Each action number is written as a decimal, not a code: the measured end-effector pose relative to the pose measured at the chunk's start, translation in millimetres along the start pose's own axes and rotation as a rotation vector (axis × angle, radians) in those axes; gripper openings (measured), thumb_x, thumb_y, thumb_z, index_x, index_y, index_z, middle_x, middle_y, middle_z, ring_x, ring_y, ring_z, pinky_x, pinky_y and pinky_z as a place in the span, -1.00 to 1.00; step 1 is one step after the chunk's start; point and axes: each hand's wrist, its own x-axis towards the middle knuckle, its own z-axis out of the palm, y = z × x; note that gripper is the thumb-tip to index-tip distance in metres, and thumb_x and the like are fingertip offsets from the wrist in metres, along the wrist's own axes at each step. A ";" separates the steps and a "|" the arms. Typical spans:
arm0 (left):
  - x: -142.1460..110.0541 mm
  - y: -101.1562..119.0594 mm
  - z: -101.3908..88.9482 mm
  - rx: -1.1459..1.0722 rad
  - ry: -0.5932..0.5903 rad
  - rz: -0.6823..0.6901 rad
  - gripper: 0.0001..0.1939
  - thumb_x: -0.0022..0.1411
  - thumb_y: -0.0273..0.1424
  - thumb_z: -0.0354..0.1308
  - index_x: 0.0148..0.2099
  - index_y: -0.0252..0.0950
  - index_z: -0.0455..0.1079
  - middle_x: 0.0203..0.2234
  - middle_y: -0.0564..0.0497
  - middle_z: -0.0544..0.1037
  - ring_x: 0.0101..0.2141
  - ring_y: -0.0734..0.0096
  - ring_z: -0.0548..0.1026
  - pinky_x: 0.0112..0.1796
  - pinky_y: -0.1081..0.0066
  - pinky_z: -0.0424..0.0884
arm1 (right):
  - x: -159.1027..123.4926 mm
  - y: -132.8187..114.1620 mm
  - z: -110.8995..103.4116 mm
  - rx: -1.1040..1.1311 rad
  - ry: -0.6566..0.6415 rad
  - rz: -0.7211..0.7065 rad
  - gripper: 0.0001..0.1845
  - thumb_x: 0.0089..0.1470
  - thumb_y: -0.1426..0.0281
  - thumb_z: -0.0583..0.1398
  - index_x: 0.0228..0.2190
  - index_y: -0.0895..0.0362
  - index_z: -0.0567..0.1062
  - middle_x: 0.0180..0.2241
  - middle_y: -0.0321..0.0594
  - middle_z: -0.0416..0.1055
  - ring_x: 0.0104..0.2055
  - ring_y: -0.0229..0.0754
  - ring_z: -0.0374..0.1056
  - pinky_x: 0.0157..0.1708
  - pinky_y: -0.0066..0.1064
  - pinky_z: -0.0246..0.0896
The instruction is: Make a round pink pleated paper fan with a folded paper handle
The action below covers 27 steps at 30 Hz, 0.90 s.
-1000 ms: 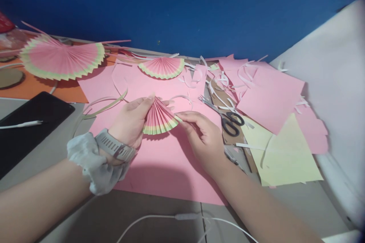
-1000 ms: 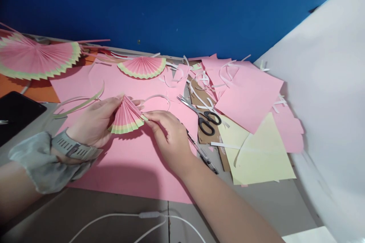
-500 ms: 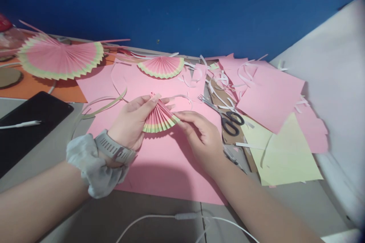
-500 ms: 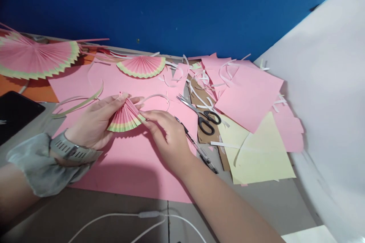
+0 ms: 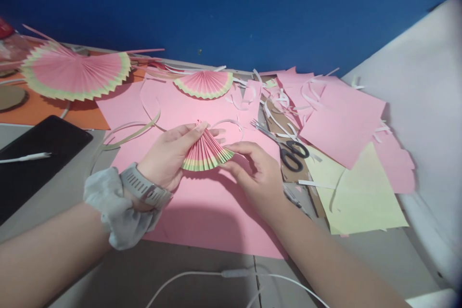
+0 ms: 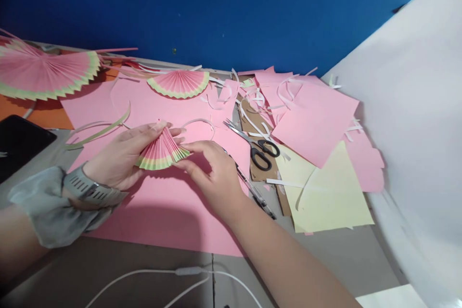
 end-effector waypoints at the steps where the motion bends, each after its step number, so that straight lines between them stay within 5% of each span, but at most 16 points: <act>1: 0.4 0.2 -0.4 -0.025 -0.021 -0.030 -0.82 0.23 -0.38 0.10 -0.21 -0.34 0.48 -0.33 -0.09 0.62 -0.30 0.31 0.59 -0.32 0.42 0.53 | -0.1 0.5 -0.2 -0.001 -0.005 -0.013 -0.80 0.04 0.37 0.27 -0.23 0.01 0.46 -0.24 -0.29 0.50 -0.18 -0.19 0.42 -0.15 -0.32 0.32; 9: -5.1 0.2 3.8 -0.156 -0.079 -0.073 -0.87 0.24 -0.45 0.09 -0.27 -0.36 0.46 -0.36 -0.08 0.61 -0.39 0.36 0.58 -0.39 0.46 0.51 | -0.2 2.7 0.2 0.005 -0.024 -0.007 -0.78 0.06 0.34 0.26 -0.21 0.01 0.41 -0.20 -0.29 0.47 -0.14 -0.19 0.40 -0.12 -0.33 0.28; 15: -12.7 -4.2 10.5 -0.254 -0.144 -0.072 -0.80 0.34 -0.39 -0.06 -0.12 -0.32 0.37 -0.18 -0.12 0.57 -0.20 0.28 0.55 -0.27 0.31 0.51 | 2.5 0.4 0.2 -0.068 -0.066 -0.108 -0.84 0.10 0.43 0.22 -0.23 0.03 0.41 -0.23 -0.30 0.48 -0.17 -0.20 0.39 -0.15 -0.34 0.26; 19: -13.5 -9.7 13.9 -0.347 -0.155 -0.048 -0.74 0.36 -0.39 -0.11 -0.29 -0.30 0.38 -0.25 -0.08 0.58 -0.16 0.26 0.53 -0.23 0.31 0.47 | 2.8 -4.0 1.5 -0.160 -0.112 -0.173 -0.91 0.17 0.42 0.13 -0.25 0.08 0.42 -0.28 -0.25 0.47 -0.21 -0.18 0.36 -0.18 -0.31 0.25; 24: -13.8 -14.5 14.8 -0.365 -0.154 0.034 -0.60 0.37 -0.36 -0.14 -0.48 -0.28 0.35 -0.50 0.02 0.47 -0.13 0.25 0.50 -0.16 0.32 0.43 | 0.6 -7.9 9.2 -0.252 -0.157 -0.243 -0.81 0.18 0.36 0.11 -0.18 0.16 0.40 -0.21 -0.11 0.47 -0.14 -0.09 0.34 -0.12 -0.22 0.22; 27: -17.2 -15.4 16.6 -0.342 -0.105 0.078 -0.62 0.38 -0.36 -0.15 -0.43 -0.27 0.37 -0.46 0.05 0.45 -0.09 0.29 0.48 -0.10 0.34 0.40 | 0.3 -9.1 15.0 -0.266 -0.090 -0.249 -0.60 0.07 0.17 0.21 -0.14 0.15 0.35 -0.19 -0.06 0.45 -0.09 -0.01 0.34 -0.11 -0.16 0.23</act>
